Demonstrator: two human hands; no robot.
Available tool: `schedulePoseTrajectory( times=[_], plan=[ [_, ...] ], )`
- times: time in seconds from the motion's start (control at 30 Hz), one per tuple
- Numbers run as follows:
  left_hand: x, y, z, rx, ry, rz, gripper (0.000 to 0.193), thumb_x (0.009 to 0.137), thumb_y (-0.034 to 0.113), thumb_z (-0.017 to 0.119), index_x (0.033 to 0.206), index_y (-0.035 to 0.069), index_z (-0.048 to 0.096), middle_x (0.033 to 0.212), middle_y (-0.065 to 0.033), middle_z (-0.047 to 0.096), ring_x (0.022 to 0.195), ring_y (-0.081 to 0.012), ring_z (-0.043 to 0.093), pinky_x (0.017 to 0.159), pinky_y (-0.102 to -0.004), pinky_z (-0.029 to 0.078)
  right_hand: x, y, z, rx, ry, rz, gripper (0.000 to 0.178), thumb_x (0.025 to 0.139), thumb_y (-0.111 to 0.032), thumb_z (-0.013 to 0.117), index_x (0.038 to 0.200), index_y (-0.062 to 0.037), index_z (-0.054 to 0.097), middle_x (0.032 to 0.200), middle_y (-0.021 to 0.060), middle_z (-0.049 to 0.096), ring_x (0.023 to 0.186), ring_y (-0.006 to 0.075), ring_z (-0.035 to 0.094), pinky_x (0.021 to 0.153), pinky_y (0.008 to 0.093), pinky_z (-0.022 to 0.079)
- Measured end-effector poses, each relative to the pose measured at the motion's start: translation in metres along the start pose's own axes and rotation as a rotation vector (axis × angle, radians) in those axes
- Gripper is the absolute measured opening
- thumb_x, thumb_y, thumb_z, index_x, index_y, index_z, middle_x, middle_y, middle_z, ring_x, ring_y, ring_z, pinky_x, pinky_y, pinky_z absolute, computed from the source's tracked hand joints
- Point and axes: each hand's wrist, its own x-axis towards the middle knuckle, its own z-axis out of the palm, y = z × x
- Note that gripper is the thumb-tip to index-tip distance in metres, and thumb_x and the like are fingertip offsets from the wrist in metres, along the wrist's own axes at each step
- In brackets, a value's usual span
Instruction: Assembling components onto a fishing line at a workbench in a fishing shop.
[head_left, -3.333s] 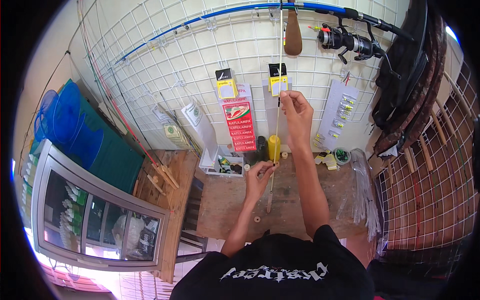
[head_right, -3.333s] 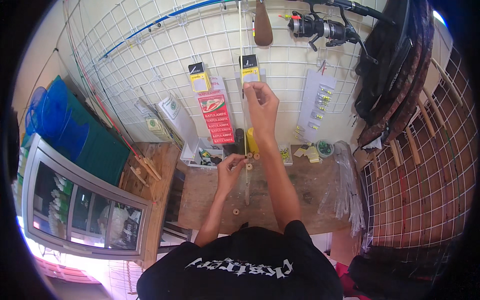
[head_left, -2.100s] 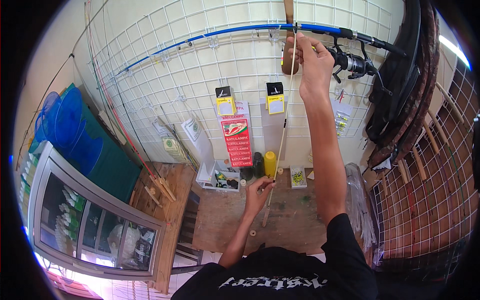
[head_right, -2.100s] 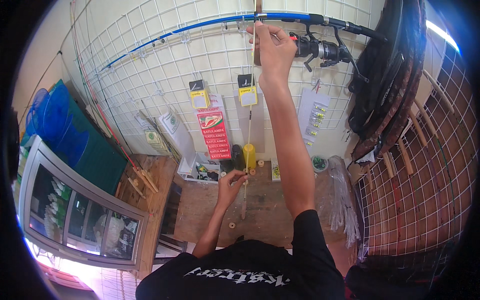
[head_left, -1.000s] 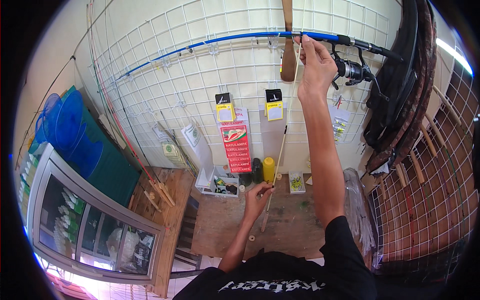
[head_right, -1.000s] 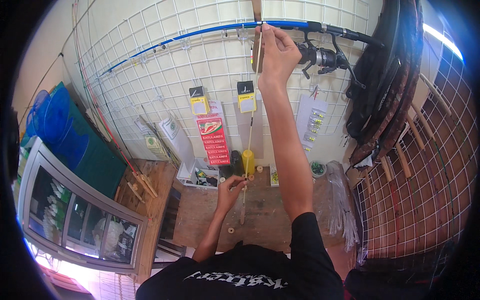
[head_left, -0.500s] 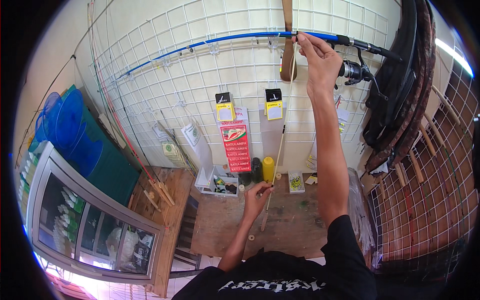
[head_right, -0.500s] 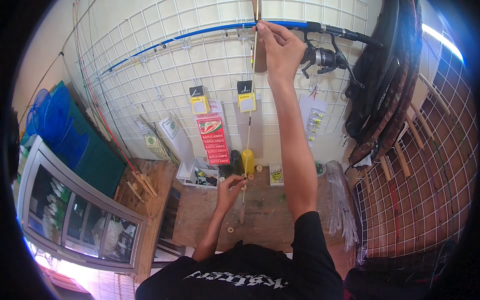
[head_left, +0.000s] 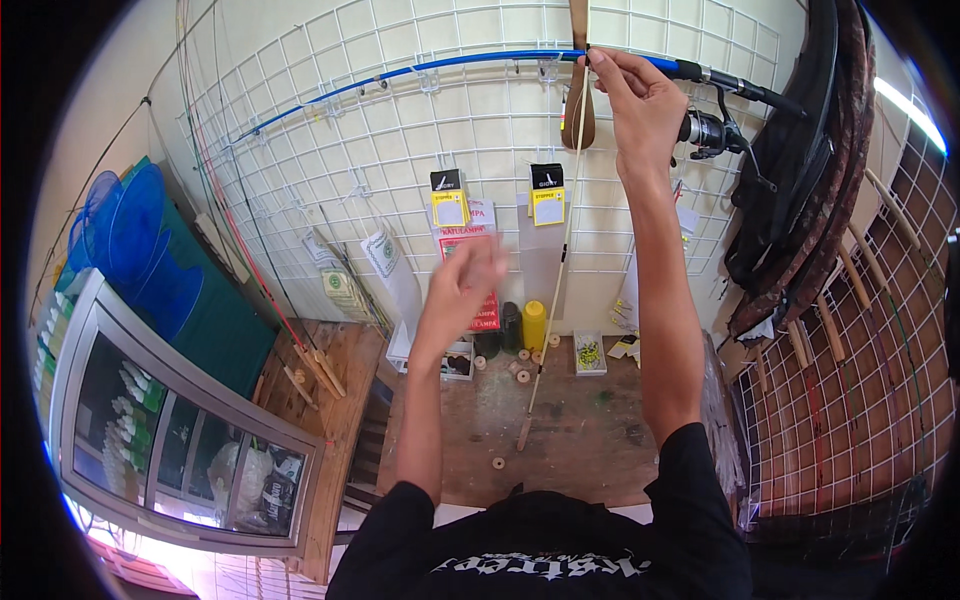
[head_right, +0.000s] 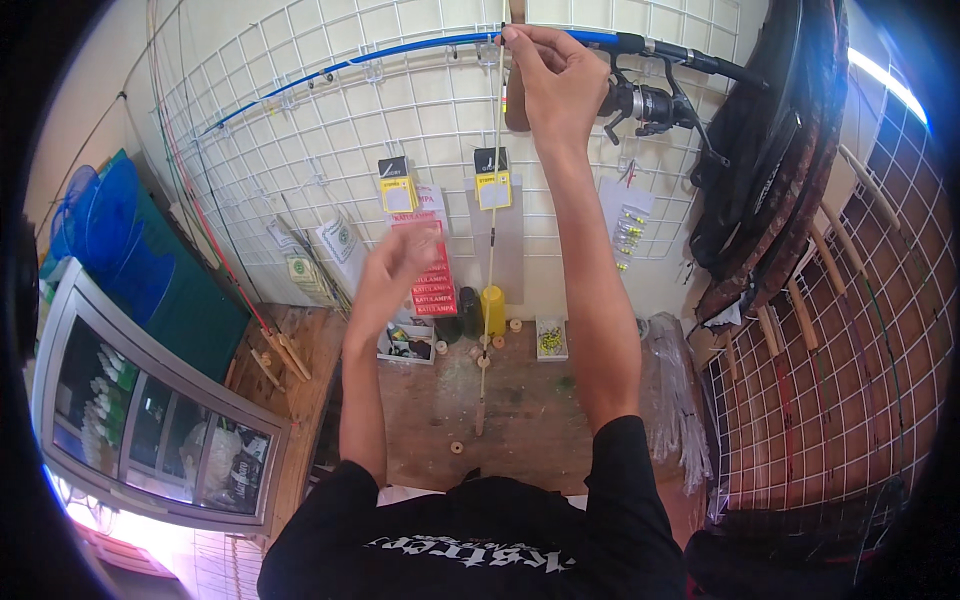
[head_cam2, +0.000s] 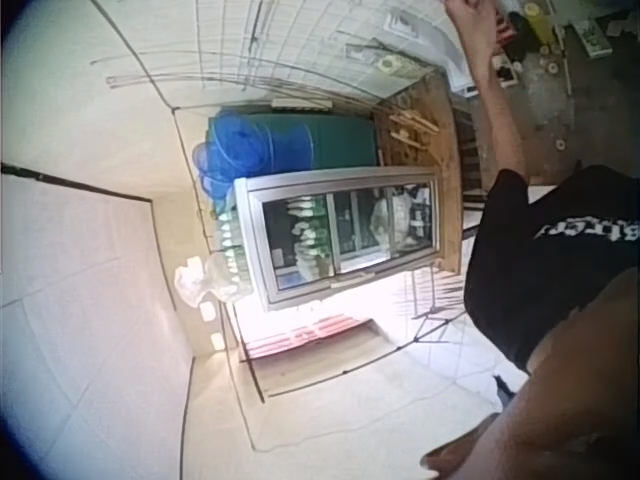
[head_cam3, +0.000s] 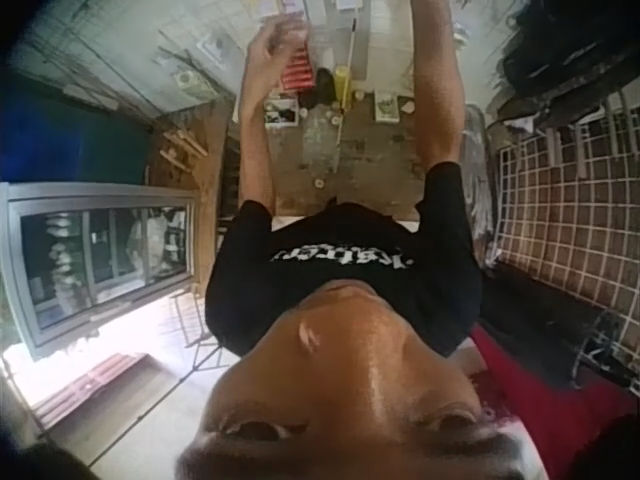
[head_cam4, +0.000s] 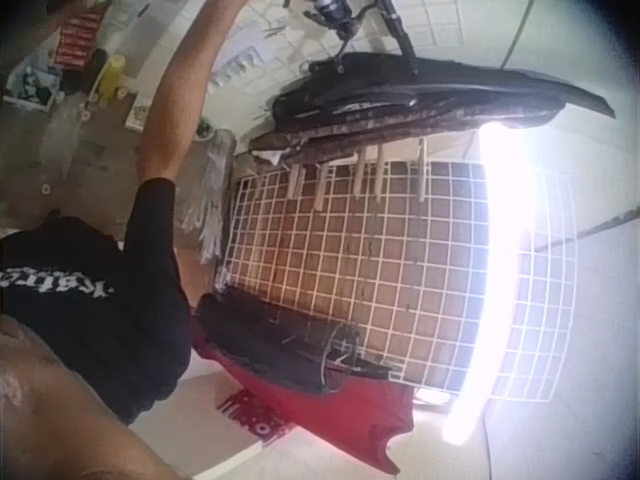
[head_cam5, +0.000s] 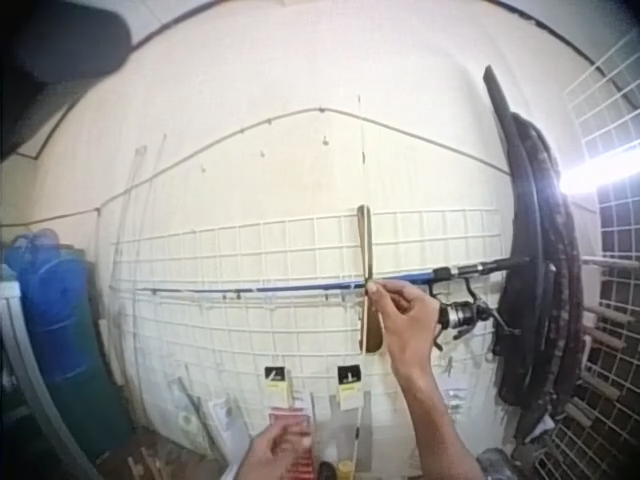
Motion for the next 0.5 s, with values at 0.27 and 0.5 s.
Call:
schedulePoseTrajectory(
  times=[0.27,0.5],
  plan=[
    [0.092,0.099,0.031,-0.327,0.056,0.218,0.039,0.09,0.019,0.062,0.12,-0.004,0.054,0.109,-0.0183,0.061,0.094,-0.0206,0.064,0.085,-0.0317,0.052,-0.006,-0.006,0.018,-0.05,-0.013,-0.047,0.021,0.082,-0.014,0.07,0.093,0.0035,0.07,0.078,0.0076,0.071,0.071,0.0081,0.065,0.065,0.019,0.048],
    [0.115,0.099,0.041,-0.485,0.11,0.157,0.029,0.087,0.013,0.066,0.109,-0.005,0.059,0.096,-0.0144,0.065,0.081,-0.0184,0.065,0.076,-0.0296,0.054,-0.009,-0.018,0.02,-0.072,-0.052,-0.019,0.018,0.083,-0.012,0.069,0.094,0.0035,0.069,0.081,0.0069,0.07,0.073,0.0082,0.062,0.067,0.0201,0.048]
  ],
)
